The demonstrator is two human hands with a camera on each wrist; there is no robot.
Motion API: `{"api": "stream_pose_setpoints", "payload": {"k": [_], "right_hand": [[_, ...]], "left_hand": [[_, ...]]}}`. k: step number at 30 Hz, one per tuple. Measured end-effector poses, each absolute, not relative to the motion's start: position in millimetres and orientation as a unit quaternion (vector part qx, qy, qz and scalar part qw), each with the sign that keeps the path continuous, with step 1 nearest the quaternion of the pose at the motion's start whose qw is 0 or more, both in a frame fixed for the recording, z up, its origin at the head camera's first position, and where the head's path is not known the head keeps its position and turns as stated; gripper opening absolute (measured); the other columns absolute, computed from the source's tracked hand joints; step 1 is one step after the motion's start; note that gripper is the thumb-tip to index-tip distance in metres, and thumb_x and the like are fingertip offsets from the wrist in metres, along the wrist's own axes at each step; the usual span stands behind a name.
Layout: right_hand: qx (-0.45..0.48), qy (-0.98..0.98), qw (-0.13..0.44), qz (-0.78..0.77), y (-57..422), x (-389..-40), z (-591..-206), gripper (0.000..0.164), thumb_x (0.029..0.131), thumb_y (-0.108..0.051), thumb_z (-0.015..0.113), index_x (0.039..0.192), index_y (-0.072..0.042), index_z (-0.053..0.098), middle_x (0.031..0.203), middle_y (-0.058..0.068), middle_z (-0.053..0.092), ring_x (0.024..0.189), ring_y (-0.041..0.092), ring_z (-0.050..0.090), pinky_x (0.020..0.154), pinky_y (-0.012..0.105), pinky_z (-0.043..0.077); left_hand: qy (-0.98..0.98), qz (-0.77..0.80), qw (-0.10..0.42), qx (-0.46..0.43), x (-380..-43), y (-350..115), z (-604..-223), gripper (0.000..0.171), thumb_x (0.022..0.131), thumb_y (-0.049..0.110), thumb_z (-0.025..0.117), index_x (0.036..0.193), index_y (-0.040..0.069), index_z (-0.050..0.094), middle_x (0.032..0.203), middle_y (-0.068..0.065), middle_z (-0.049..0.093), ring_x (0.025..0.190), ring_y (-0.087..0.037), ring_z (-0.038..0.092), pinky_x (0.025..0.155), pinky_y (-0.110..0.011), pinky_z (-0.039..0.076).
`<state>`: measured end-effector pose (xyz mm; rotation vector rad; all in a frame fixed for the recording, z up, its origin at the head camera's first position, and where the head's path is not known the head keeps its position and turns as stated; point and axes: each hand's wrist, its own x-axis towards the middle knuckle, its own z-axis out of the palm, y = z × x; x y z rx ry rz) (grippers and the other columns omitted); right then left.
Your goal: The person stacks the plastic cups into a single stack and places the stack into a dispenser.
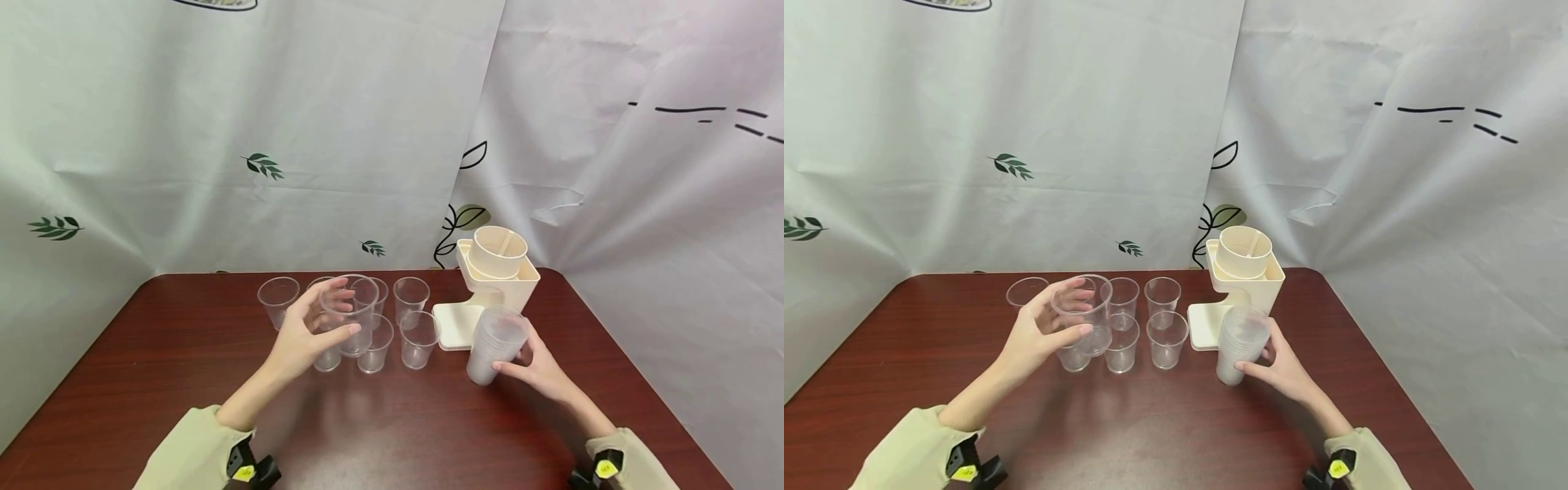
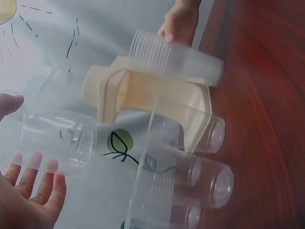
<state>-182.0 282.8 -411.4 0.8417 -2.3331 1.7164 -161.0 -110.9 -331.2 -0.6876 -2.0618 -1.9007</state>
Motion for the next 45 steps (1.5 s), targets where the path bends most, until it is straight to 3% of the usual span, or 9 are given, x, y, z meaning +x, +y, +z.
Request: {"api": "stream_pose_setpoints", "payload": {"k": [8, 12, 16, 23, 30, 45], "right_hand": [[0.283, -0.775, 0.061, 0.562, 282, -182, -409, 0.079, 0.075, 0.015, 0.069, 0.141, 0.003, 0.026, 0.126, -0.012, 0.049, 0.111, -0.002, 0.055, 0.086, 0.015, 0.050], [0.282, -0.776, 0.061, 0.561, 282, -181, -410, 0.079, 0.075, 0.015, 0.069, 0.141, 0.002, 0.027, 0.126, -0.012, 0.049, 0.111, -0.002, 0.055, 0.086, 0.015, 0.050], [0.279, -0.774, 0.063, 0.565, 283, -182, -411, 0.079, 0.075, 0.015, 0.069, 0.141, 0.000, 0.028, 0.127, -0.012, 0.049, 0.111, -0.002, 0.055, 0.085, 0.015, 0.051], [0.273, -0.778, 0.063, 0.562, 284, -184, -413, 0.080, 0.075, 0.013, 0.070, 0.141, 0.003, 0.027, 0.127, -0.012, 0.049, 0.110, -0.002, 0.056, 0.084, 0.016, 0.052], [0.269, -0.782, 0.059, 0.559, 284, -184, -413, 0.079, 0.075, 0.012, 0.070, 0.140, 0.002, 0.027, 0.126, -0.011, 0.049, 0.109, -0.001, 0.056, 0.083, 0.017, 0.052], [0.271, -0.783, 0.060, 0.557, 283, -183, -410, 0.079, 0.076, 0.013, 0.069, 0.141, 0.003, 0.025, 0.126, -0.011, 0.047, 0.109, -0.003, 0.055, 0.084, 0.016, 0.051]], "left_hand": [[-0.703, -0.660, 0.113, -0.239, -167, -94, -332, 0.063, 0.075, -0.005, 0.073, 0.134, 0.002, 0.050, 0.119, -0.009, 0.063, 0.102, -0.020, 0.065, 0.083, -0.024, 0.055], [-0.698, -0.667, 0.101, -0.241, -169, -87, -331, 0.063, 0.076, -0.004, 0.073, 0.134, 0.002, 0.049, 0.121, -0.016, 0.061, 0.100, -0.011, 0.065, 0.084, -0.024, 0.055], [-0.700, -0.670, 0.087, -0.232, -171, -80, -327, 0.065, 0.076, -0.002, 0.074, 0.135, 0.006, 0.050, 0.123, -0.015, 0.060, 0.102, -0.010, 0.063, 0.086, -0.023, 0.054], [-0.698, -0.672, 0.079, -0.233, -180, -68, -324, 0.065, 0.076, 0.000, 0.075, 0.136, 0.006, 0.050, 0.124, -0.019, 0.060, 0.109, -0.029, 0.061, 0.088, -0.024, 0.053], [-0.699, -0.667, 0.073, -0.248, -183, -54, -321, 0.065, 0.076, 0.001, 0.075, 0.136, 0.006, 0.050, 0.124, -0.017, 0.062, 0.100, -0.013, 0.065, 0.086, -0.027, 0.055], [-0.688, -0.680, 0.058, -0.248, -189, -27, -312, 0.068, 0.074, 0.000, 0.077, 0.135, 0.006, 0.047, 0.126, -0.016, 0.062, 0.107, -0.031, 0.063, 0.092, -0.031, 0.053]]}}
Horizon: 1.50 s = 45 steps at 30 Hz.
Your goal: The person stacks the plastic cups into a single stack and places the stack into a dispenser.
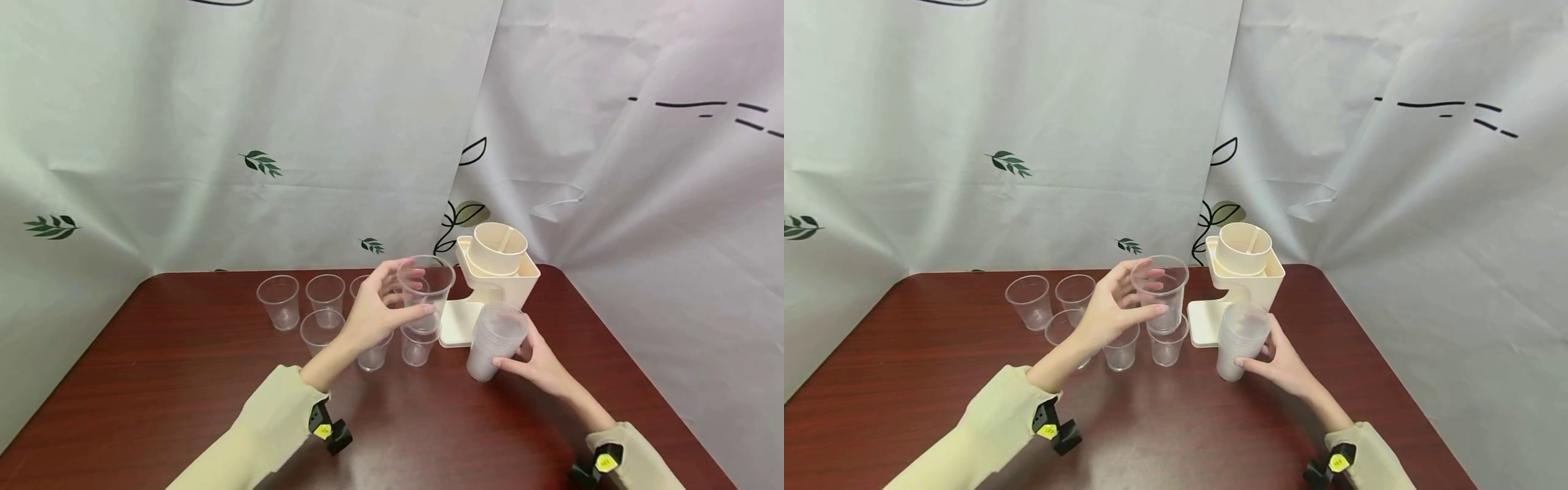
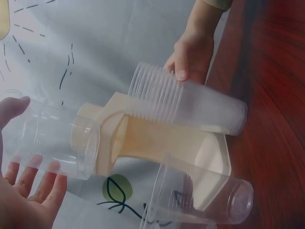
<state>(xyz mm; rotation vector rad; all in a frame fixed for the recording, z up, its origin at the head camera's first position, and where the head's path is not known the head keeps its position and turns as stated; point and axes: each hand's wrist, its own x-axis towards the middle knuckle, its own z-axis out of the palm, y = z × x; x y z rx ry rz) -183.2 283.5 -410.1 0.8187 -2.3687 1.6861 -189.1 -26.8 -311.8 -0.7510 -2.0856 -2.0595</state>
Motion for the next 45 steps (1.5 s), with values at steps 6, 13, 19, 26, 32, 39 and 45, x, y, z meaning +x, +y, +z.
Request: {"api": "stream_pose_setpoints", "payload": {"k": [6, 13, 19, 26, 32, 39, 45], "right_hand": [[0.272, -0.780, 0.060, 0.561, 283, -184, -411, 0.080, 0.075, 0.014, 0.069, 0.140, 0.005, 0.024, 0.126, -0.011, 0.048, 0.108, -0.002, 0.056, 0.083, 0.016, 0.052], [0.276, -0.775, 0.059, 0.566, 282, -185, -411, 0.079, 0.075, 0.015, 0.069, 0.140, 0.006, 0.024, 0.126, -0.010, 0.047, 0.109, -0.002, 0.056, 0.083, 0.016, 0.052], [0.280, -0.770, 0.054, 0.570, 281, -185, -410, 0.078, 0.076, 0.015, 0.068, 0.140, 0.006, 0.024, 0.127, -0.010, 0.047, 0.110, -0.002, 0.055, 0.084, 0.016, 0.052], [0.280, -0.772, 0.053, 0.569, 281, -185, -409, 0.079, 0.076, 0.015, 0.068, 0.140, 0.006, 0.024, 0.127, -0.010, 0.047, 0.109, -0.002, 0.055, 0.084, 0.016, 0.052], [0.275, -0.776, 0.055, 0.565, 281, -185, -410, 0.078, 0.076, 0.014, 0.068, 0.140, 0.007, 0.024, 0.126, -0.010, 0.047, 0.108, -0.002, 0.056, 0.083, 0.016, 0.052], [0.278, -0.775, 0.055, 0.565, 282, -184, -410, 0.078, 0.076, 0.015, 0.067, 0.140, 0.007, 0.023, 0.125, -0.010, 0.048, 0.107, -0.002, 0.057, 0.083, 0.016, 0.053], [0.277, -0.779, 0.054, 0.559, 282, -184, -410, 0.077, 0.077, 0.014, 0.068, 0.141, -0.003, 0.028, 0.124, -0.012, 0.049, 0.106, -0.001, 0.058, 0.083, 0.017, 0.053]], "left_hand": [[-0.684, -0.680, 0.058, -0.259, -191, -15, -311, 0.068, 0.074, 0.002, 0.078, 0.135, 0.007, 0.048, 0.125, -0.014, 0.063, 0.103, -0.028, 0.063, 0.092, -0.030, 0.054], [-0.687, -0.678, 0.059, -0.255, -196, 0, -309, 0.066, 0.074, 0.005, 0.079, 0.134, 0.010, 0.051, 0.122, -0.012, 0.064, 0.100, -0.018, 0.064, 0.093, -0.029, 0.054], [-0.684, -0.681, 0.059, -0.254, -200, 11, -306, 0.067, 0.075, 0.006, 0.079, 0.135, 0.008, 0.051, 0.121, -0.016, 0.064, 0.101, -0.022, 0.065, 0.092, -0.029, 0.054], [-0.686, -0.682, 0.062, -0.245, -202, 24, -302, 0.067, 0.074, 0.009, 0.081, 0.134, 0.008, 0.052, 0.119, -0.017, 0.062, 0.100, -0.023, 0.066, 0.087, -0.026, 0.056], [-0.681, -0.687, 0.052, -0.248, -201, 34, -300, 0.069, 0.074, 0.009, 0.081, 0.136, 0.007, 0.051, 0.121, -0.017, 0.060, 0.102, -0.022, 0.065, 0.086, -0.023, 0.056], [-0.680, -0.685, 0.049, -0.257, -200, 46, -300, 0.068, 0.073, 0.009, 0.082, 0.135, 0.009, 0.053, 0.121, -0.016, 0.062, 0.100, -0.021, 0.065, 0.086, -0.023, 0.056], [-0.683, -0.678, 0.042, -0.267, -200, 53, -300, 0.068, 0.075, 0.012, 0.081, 0.135, 0.014, 0.051, 0.124, -0.011, 0.063, 0.104, -0.017, 0.063, 0.092, -0.024, 0.053]]}}
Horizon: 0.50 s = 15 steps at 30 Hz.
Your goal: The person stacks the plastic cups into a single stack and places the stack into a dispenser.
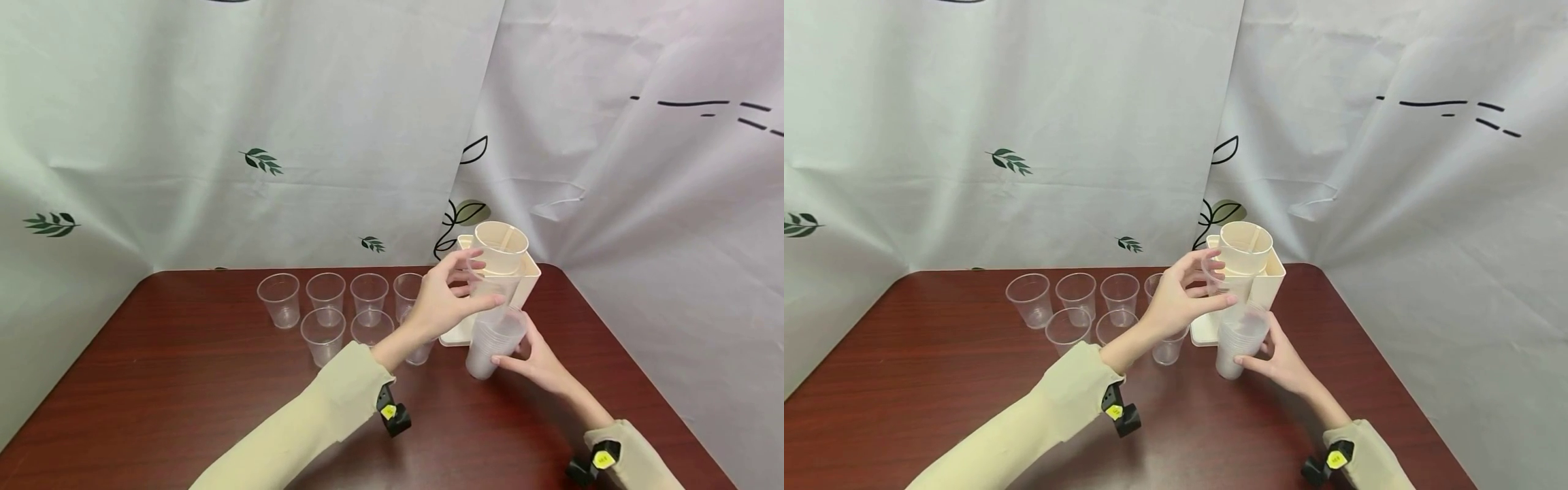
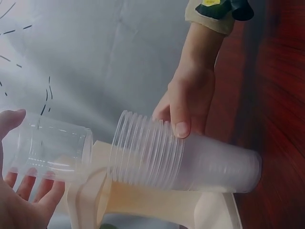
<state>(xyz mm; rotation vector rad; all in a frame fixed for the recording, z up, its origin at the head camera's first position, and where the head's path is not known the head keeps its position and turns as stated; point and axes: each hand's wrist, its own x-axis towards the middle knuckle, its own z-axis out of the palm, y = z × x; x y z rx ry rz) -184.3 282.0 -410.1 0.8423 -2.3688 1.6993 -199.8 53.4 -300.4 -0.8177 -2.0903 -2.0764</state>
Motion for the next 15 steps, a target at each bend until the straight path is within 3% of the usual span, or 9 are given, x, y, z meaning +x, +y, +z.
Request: {"api": "stream_pose_setpoints", "payload": {"k": [5, 10, 15], "right_hand": [[0.275, -0.777, 0.051, 0.564, 282, -185, -410, 0.076, 0.076, 0.014, 0.068, 0.139, -0.009, 0.031, 0.123, -0.013, 0.050, 0.105, -0.001, 0.059, 0.083, 0.017, 0.053], [0.266, -0.777, 0.048, 0.569, 283, -184, -410, 0.074, 0.076, 0.013, 0.069, 0.134, -0.013, 0.033, 0.120, -0.014, 0.052, 0.104, -0.001, 0.060, 0.084, 0.016, 0.052], [0.262, -0.779, 0.042, 0.568, 282, -184, -410, 0.072, 0.076, 0.012, 0.069, 0.133, -0.015, 0.033, 0.121, -0.015, 0.052, 0.106, -0.002, 0.059, 0.086, 0.015, 0.051]], "left_hand": [[-0.681, -0.679, 0.039, -0.271, -201, 60, -300, 0.069, 0.075, 0.011, 0.081, 0.136, 0.015, 0.050, 0.126, -0.011, 0.062, 0.105, -0.013, 0.063, 0.095, -0.025, 0.052], [-0.667, -0.689, 0.032, -0.281, -203, 66, -301, 0.070, 0.075, 0.008, 0.080, 0.138, 0.011, 0.047, 0.126, -0.015, 0.061, 0.107, -0.018, 0.063, 0.097, -0.029, 0.051], [-0.652, -0.702, 0.023, -0.285, -203, 70, -305, 0.076, 0.075, 0.006, 0.079, 0.141, 0.011, 0.041, 0.127, -0.016, 0.061, 0.109, -0.023, 0.062, 0.096, -0.025, 0.051]]}}
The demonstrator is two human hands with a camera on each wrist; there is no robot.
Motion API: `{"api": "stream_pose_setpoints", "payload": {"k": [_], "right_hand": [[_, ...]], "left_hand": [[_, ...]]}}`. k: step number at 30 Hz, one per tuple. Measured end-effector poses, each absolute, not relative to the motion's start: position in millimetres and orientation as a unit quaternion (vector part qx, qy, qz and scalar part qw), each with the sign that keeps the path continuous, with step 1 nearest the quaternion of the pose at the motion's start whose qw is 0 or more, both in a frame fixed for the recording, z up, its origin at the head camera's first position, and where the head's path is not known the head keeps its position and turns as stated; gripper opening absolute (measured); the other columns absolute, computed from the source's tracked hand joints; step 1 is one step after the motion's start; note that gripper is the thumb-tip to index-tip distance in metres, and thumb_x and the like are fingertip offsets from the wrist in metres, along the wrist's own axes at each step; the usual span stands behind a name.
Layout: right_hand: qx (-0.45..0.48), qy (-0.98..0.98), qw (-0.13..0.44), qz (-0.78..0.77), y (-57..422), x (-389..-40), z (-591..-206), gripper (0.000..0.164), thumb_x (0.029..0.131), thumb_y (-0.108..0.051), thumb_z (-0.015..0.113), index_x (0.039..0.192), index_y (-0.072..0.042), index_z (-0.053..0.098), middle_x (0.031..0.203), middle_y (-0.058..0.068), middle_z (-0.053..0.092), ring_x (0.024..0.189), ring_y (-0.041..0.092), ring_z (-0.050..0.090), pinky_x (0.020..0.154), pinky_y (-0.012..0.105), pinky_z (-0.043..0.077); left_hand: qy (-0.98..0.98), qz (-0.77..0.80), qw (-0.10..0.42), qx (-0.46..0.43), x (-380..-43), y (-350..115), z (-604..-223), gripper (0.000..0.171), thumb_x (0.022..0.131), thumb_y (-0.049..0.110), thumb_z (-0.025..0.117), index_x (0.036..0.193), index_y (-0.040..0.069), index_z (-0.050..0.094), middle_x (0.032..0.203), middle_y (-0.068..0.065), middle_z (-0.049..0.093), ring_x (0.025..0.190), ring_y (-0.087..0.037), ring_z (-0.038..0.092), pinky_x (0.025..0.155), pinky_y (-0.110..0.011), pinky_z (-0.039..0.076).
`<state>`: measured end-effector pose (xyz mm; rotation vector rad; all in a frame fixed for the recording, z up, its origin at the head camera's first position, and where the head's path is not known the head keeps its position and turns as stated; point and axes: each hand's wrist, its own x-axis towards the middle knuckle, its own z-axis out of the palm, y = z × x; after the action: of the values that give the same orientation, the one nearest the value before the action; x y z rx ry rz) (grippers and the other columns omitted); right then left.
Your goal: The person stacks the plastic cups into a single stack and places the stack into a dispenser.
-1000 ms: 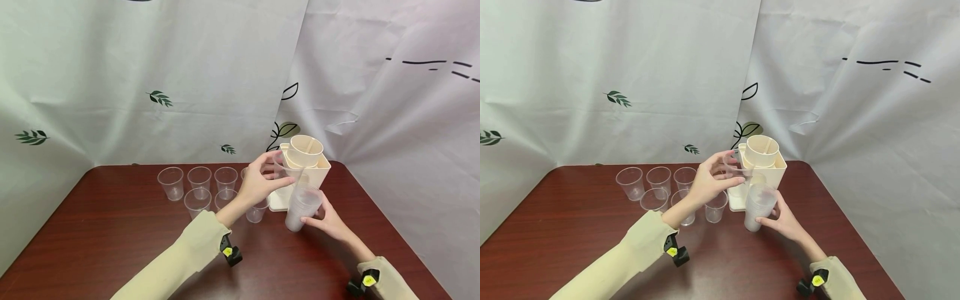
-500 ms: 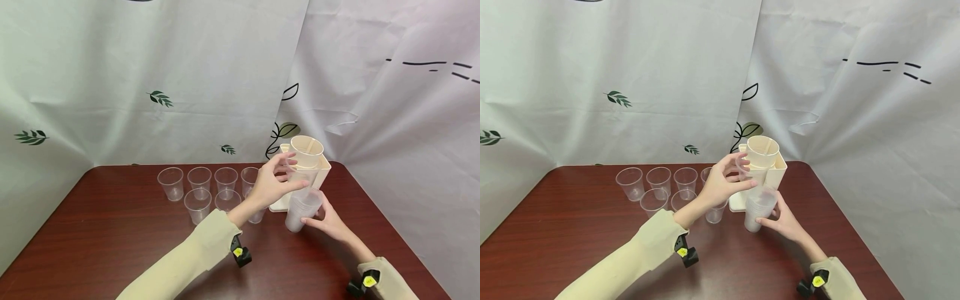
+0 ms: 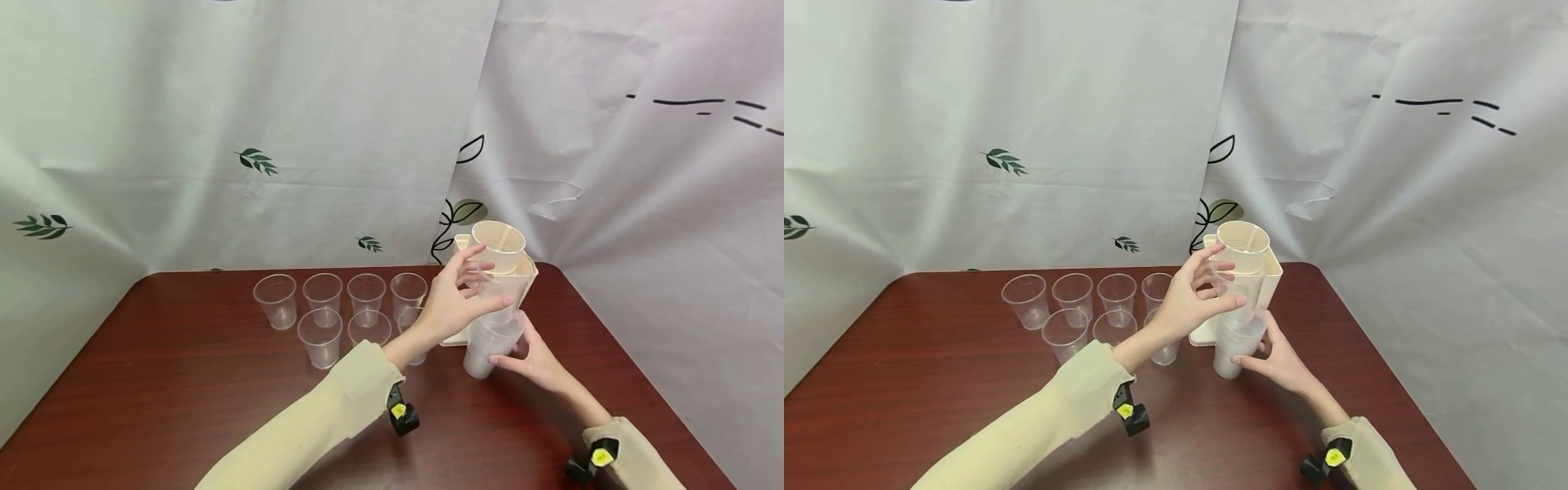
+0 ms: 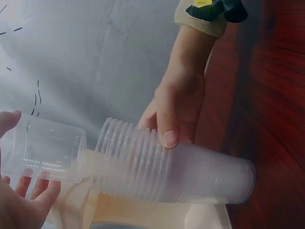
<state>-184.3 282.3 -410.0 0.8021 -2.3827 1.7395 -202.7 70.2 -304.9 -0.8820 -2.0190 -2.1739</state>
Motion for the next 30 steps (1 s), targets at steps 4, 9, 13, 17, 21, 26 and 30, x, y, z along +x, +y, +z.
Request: {"api": "stream_pose_setpoints", "payload": {"k": [4, 9, 13, 17, 21, 26, 30], "right_hand": [[0.261, -0.779, 0.039, 0.568, 282, -184, -409, 0.079, 0.077, 0.011, 0.069, 0.140, -0.013, 0.028, 0.124, -0.015, 0.050, 0.108, -0.003, 0.058, 0.087, 0.014, 0.051], [0.262, -0.780, 0.040, 0.567, 282, -184, -409, 0.088, 0.077, 0.012, 0.069, 0.147, -0.010, 0.021, 0.128, -0.016, 0.048, 0.109, -0.003, 0.058, 0.087, 0.015, 0.051], [0.266, -0.777, 0.038, 0.570, 282, -185, -409, 0.090, 0.077, 0.012, 0.069, 0.149, -0.009, 0.019, 0.129, -0.015, 0.048, 0.109, -0.002, 0.058, 0.087, 0.016, 0.051], [0.268, -0.775, 0.039, 0.571, 282, -185, -410, 0.090, 0.076, 0.013, 0.068, 0.149, -0.009, 0.019, 0.129, -0.015, 0.049, 0.109, -0.001, 0.059, 0.086, 0.017, 0.052], [0.268, -0.773, 0.037, 0.573, 283, -185, -410, 0.089, 0.077, 0.013, 0.068, 0.148, -0.009, 0.020, 0.129, -0.015, 0.049, 0.110, -0.001, 0.058, 0.088, 0.016, 0.051], [0.272, -0.769, 0.032, 0.578, 283, -185, -410, 0.087, 0.078, 0.013, 0.068, 0.148, -0.008, 0.020, 0.132, -0.013, 0.047, 0.113, -0.001, 0.057, 0.089, 0.016, 0.050], [0.271, -0.771, 0.029, 0.575, 283, -184, -410, 0.084, 0.078, 0.012, 0.067, 0.146, -0.010, 0.023, 0.132, -0.013, 0.047, 0.111, 0.000, 0.058, 0.088, 0.017, 0.051]], "left_hand": [[-0.645, -0.706, 0.021, -0.293, -201, 73, -308, 0.076, 0.075, 0.005, 0.079, 0.141, 0.014, 0.040, 0.127, -0.017, 0.061, 0.108, -0.022, 0.062, 0.096, -0.024, 0.051], [-0.642, -0.706, 0.015, -0.300, -201, 75, -312, 0.074, 0.076, 0.005, 0.078, 0.139, 0.014, 0.041, 0.127, -0.018, 0.060, 0.111, -0.025, 0.062, 0.096, -0.025, 0.051], [-0.647, -0.702, 0.012, -0.297, -200, 76, -316, 0.074, 0.076, 0.005, 0.079, 0.139, 0.015, 0.041, 0.128, -0.018, 0.061, 0.114, -0.028, 0.061, 0.096, -0.022, 0.050], [-0.656, -0.695, 0.013, -0.294, -200, 77, -319, 0.074, 0.076, 0.006, 0.079, 0.139, 0.015, 0.042, 0.127, -0.016, 0.062, 0.116, -0.027, 0.061, 0.097, -0.021, 0.050], [-0.665, -0.688, 0.014, -0.291, -200, 78, -323, 0.073, 0.076, 0.009, 0.080, 0.139, 0.016, 0.042, 0.127, -0.013, 0.062, 0.117, -0.024, 0.061, 0.099, -0.021, 0.048], [-0.685, -0.670, 0.022, -0.286, -200, 79, -328, 0.073, 0.076, 0.015, 0.081, 0.139, 0.015, 0.044, 0.126, -0.010, 0.064, 0.116, -0.020, 0.062, 0.100, -0.021, 0.047], [-0.697, -0.657, 0.030, -0.286, -198, 79, -330, 0.073, 0.075, 0.015, 0.081, 0.138, 0.016, 0.044, 0.125, -0.009, 0.065, 0.117, -0.018, 0.062, 0.100, -0.021, 0.047]]}}
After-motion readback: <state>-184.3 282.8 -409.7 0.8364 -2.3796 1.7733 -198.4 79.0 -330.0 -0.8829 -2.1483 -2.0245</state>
